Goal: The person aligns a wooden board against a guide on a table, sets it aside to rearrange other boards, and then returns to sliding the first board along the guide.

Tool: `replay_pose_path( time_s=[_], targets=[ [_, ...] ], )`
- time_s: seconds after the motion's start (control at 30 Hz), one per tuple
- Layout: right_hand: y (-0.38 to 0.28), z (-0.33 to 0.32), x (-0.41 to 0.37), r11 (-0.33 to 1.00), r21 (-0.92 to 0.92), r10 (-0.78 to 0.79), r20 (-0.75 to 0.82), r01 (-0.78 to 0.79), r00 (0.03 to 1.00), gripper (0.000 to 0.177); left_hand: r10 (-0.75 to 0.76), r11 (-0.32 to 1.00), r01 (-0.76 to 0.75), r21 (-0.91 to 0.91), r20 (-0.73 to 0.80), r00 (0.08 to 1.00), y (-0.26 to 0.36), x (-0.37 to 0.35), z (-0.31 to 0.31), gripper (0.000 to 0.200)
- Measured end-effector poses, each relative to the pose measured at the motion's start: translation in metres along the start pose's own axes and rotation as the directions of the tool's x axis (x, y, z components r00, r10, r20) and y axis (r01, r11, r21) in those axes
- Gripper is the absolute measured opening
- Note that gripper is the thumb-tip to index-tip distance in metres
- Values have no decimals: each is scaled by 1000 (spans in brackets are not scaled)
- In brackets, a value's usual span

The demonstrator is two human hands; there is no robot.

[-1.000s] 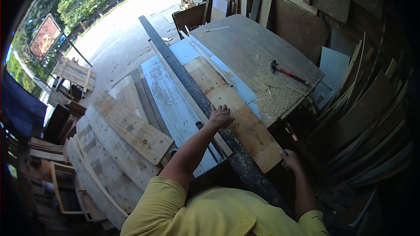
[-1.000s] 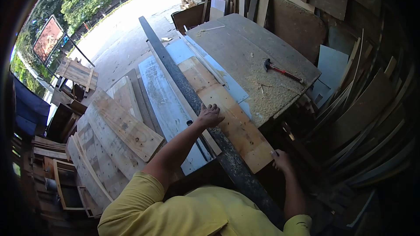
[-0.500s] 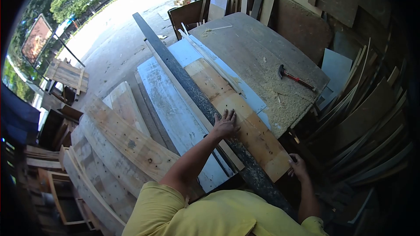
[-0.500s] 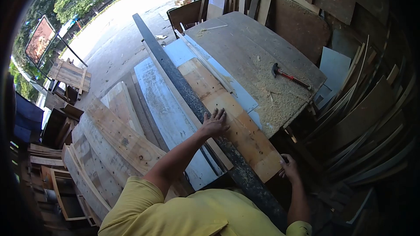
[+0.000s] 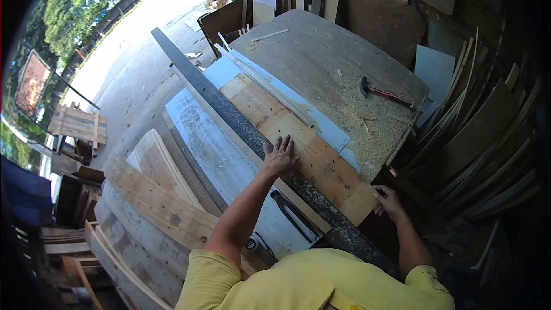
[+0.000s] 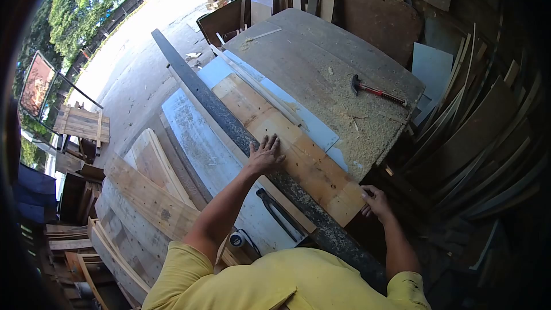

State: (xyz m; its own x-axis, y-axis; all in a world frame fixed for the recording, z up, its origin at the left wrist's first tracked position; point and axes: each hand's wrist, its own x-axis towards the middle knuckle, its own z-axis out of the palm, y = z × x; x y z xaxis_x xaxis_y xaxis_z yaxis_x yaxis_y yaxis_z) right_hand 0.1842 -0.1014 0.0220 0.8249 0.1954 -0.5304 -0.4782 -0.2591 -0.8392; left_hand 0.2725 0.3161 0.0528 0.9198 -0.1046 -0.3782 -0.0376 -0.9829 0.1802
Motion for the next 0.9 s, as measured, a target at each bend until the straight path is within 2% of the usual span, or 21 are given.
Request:
replay_pose_path(
  time_s=[0.3,0.63,0.73,0.9],
  targets=[
    [-16,27,42,998,55,-8,21,7,1000,35,-82,996,79,-37,-71,994,-31,22,-13,76],
    [-37,61,82,998,48,-48,12,47,999,38,-147,987,131,-89,-210,967,-67,45,-23,69],
    [-46,69,92,999,-19,-28,11,28,1000,36,-163,986,148,-79,-243,956,-78,54,-25,68],
    [-58,85,108,999,6,-37,8,37,999,34,-195,980,179,-83,-256,947,-92,66,-33,67]
  ],
)
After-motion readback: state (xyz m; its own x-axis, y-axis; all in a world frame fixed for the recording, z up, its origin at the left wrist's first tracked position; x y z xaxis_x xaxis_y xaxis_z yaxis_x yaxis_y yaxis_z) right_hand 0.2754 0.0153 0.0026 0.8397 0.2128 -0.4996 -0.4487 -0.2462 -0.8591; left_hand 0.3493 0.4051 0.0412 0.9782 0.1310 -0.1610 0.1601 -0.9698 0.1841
